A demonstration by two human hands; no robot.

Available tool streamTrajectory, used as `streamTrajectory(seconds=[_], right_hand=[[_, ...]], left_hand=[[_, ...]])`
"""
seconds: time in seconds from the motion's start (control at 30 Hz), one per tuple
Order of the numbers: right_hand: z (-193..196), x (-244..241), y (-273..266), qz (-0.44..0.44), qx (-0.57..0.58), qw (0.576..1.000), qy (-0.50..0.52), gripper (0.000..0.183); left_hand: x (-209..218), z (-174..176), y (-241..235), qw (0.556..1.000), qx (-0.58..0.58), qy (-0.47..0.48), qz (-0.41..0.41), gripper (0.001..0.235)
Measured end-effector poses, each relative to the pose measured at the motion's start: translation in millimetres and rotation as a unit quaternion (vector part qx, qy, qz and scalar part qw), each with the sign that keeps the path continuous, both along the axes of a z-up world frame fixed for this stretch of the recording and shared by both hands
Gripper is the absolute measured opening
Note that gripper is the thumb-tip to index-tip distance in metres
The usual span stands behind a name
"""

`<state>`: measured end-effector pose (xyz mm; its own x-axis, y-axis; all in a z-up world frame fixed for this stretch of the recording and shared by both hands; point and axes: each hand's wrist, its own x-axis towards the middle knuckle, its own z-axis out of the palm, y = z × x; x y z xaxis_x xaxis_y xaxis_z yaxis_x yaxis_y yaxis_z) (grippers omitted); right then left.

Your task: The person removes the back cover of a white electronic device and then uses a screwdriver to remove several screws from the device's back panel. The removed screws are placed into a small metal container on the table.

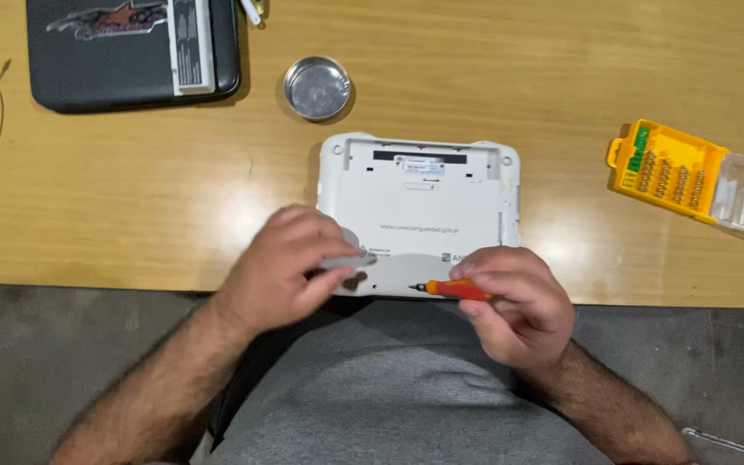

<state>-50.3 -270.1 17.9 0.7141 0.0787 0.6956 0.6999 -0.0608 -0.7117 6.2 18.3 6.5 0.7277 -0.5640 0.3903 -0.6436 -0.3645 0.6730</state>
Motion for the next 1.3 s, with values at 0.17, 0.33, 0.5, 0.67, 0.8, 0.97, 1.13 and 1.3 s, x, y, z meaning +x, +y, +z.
streamTrajectory(seconds=[0.17, 0.33, 0.5, 0.67, 0.8, 0.97, 1.13, 1.3], right_hand=[[-1, 11, 20, 0.059, -0.044, 0.997, -0.004, 0.023], [-4, 17, 34, 0.092, -0.089, 0.992, -0.004, 0.022], [-7, 22, 40, 0.113, -0.131, 0.984, -0.041, 0.019], [1, 27, 47, 0.116, -0.139, 0.982, -0.055, 0.018], [15, 29, 51, 0.142, -0.157, 0.974, -0.082, 0.023], [11, 26, 52, 0.088, -0.203, 0.968, -0.119, 0.015], [14, 24, 51, 0.081, -0.220, 0.965, -0.120, 0.021], [4, 21, 50, 0.073, -0.214, 0.969, -0.103, 0.023]], left_hand=[[-21, -25, 2, 0.999, -0.010, -0.043, 0.030, 0.026], [-22, -30, 1, 0.998, 0.012, -0.056, 0.039, 0.038], [-22, -26, -2, 0.997, 0.019, -0.061, 0.043, 0.038], [-22, -26, -4, 0.995, 0.041, -0.071, 0.049, 0.035], [-22, -22, -5, 0.994, 0.050, -0.079, 0.051, 0.036], [-24, -22, -9, 0.996, 0.038, -0.071, 0.042, 0.028], [-22, -17, -24, 0.998, 0.009, -0.069, 0.007, 0.019], [-18, -22, -29, 0.997, 0.025, -0.078, -0.016, 0.021]])
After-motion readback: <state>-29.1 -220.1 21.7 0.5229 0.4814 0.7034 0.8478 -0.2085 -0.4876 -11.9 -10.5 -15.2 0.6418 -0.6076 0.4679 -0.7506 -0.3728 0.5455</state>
